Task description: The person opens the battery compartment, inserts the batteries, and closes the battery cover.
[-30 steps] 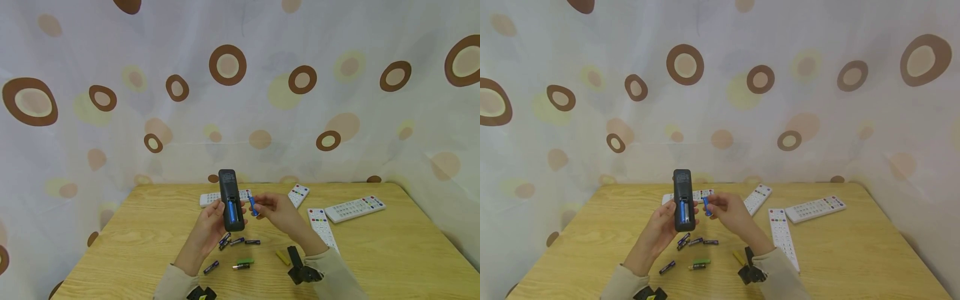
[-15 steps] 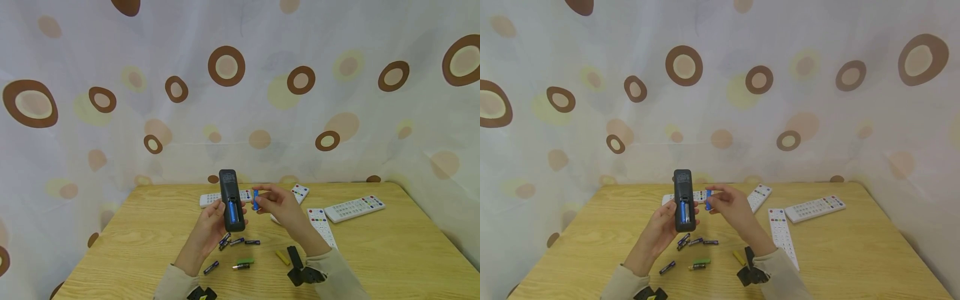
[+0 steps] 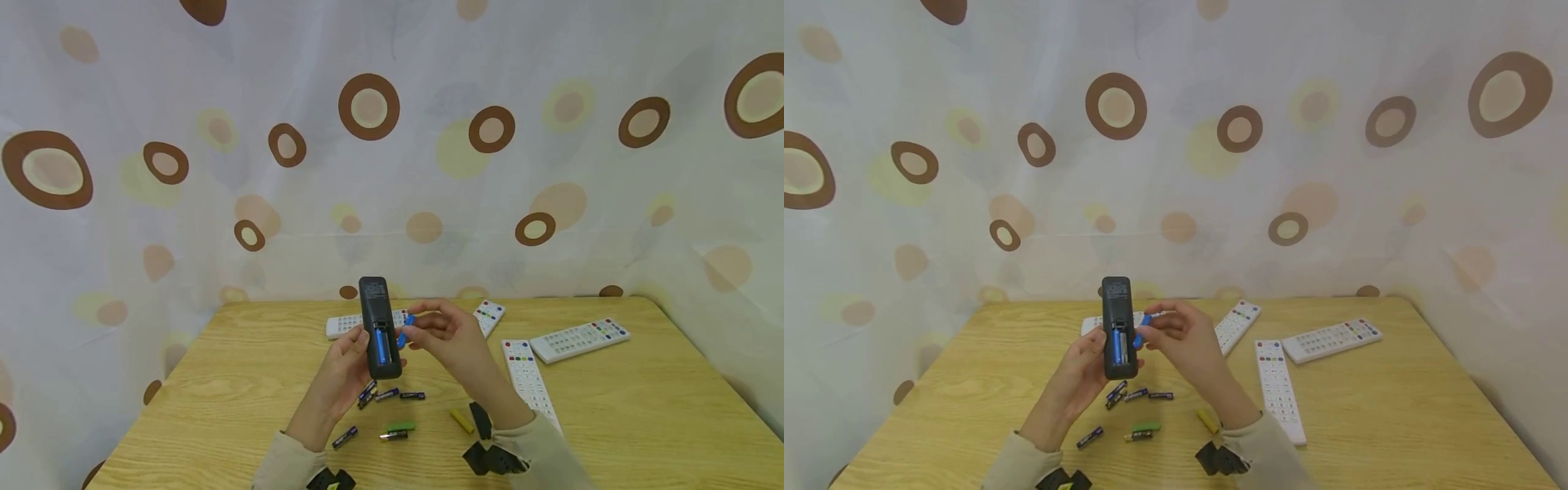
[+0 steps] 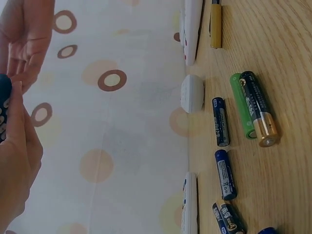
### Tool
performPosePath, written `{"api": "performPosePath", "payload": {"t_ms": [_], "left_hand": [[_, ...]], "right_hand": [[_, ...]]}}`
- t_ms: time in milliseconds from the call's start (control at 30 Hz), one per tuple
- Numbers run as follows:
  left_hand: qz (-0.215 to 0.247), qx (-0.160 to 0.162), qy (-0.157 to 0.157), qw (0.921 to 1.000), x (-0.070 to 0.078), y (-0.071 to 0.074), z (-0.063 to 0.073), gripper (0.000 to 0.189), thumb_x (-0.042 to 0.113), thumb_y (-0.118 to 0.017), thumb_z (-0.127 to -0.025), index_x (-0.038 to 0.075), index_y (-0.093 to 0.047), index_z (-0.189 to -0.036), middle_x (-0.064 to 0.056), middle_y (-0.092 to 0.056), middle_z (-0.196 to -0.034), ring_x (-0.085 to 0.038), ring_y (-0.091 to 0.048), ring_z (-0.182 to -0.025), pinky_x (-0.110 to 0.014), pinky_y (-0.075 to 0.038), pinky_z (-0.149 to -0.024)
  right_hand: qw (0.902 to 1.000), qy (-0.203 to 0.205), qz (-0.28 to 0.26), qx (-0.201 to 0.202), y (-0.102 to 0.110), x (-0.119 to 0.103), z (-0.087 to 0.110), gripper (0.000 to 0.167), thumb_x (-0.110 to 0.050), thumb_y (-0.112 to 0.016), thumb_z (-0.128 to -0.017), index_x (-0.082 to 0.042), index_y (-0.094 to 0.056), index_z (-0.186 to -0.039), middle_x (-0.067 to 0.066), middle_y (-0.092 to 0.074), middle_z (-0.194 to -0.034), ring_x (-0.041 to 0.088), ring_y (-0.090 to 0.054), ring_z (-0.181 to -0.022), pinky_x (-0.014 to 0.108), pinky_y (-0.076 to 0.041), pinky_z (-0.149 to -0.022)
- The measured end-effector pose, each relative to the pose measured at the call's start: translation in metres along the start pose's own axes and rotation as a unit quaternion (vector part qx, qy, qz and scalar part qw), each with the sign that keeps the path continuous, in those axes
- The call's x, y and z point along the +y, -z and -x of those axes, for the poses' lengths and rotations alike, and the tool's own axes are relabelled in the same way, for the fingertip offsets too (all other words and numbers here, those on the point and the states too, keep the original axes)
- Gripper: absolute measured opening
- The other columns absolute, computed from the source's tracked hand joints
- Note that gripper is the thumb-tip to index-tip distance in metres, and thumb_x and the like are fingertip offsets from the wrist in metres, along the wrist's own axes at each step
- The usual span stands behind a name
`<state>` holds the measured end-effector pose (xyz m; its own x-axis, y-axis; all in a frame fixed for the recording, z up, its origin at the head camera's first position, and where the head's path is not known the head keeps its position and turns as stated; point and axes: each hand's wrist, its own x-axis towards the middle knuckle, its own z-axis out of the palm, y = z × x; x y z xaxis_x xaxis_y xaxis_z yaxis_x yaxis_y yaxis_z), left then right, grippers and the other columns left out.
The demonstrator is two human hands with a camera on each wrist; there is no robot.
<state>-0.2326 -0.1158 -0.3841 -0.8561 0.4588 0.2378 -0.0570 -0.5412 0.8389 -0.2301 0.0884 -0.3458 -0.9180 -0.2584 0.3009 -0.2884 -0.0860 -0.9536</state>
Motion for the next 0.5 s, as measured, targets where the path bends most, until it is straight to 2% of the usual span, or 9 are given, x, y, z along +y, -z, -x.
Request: {"api": "performPosePath", "payload": {"t_ms": [167,367,500], "left_hand": [[-0.007,0.003,0.005,1.0000,0.000,-0.001,0.000,0.055,0.020,-0.037,-0.105,-0.008,-0.017,-0.148,-0.010,-0.054,-0.126,-0.021,-0.059,-0.115,-0.048,-0.045,-0.099],[-0.012,0.022,0.009,0.9996,0.000,-0.003,-0.001,0.056,0.021,-0.041,-0.104,-0.011,-0.020,-0.144,-0.009,-0.056,-0.121,-0.019,-0.060,-0.110,-0.046,-0.047,-0.097],[-0.008,0.026,0.014,0.9995,0.000,-0.004,-0.002,0.057,0.021,-0.042,-0.104,-0.011,-0.019,-0.145,-0.009,-0.053,-0.126,-0.019,-0.059,-0.112,-0.044,-0.047,-0.098]], "right_hand": [[0.9991,0.033,0.026,0.007,-0.006,-0.002,0.001,0.025,-0.006,-0.070,-0.087,0.003,-0.060,-0.109,0.019,-0.066,-0.100,0.023,-0.068,-0.086,0.037,-0.057,-0.079],[0.9938,0.080,0.077,0.003,-0.012,-0.002,0.002,0.018,-0.003,-0.071,-0.085,0.000,-0.064,-0.101,0.016,-0.068,-0.098,0.015,-0.067,-0.083,0.030,-0.056,-0.076],[0.9901,0.082,0.113,0.000,-0.014,-0.002,0.002,0.017,-0.005,-0.071,-0.085,-0.002,-0.066,-0.101,0.012,-0.069,-0.096,0.016,-0.067,-0.082,0.030,-0.056,-0.075]]}}
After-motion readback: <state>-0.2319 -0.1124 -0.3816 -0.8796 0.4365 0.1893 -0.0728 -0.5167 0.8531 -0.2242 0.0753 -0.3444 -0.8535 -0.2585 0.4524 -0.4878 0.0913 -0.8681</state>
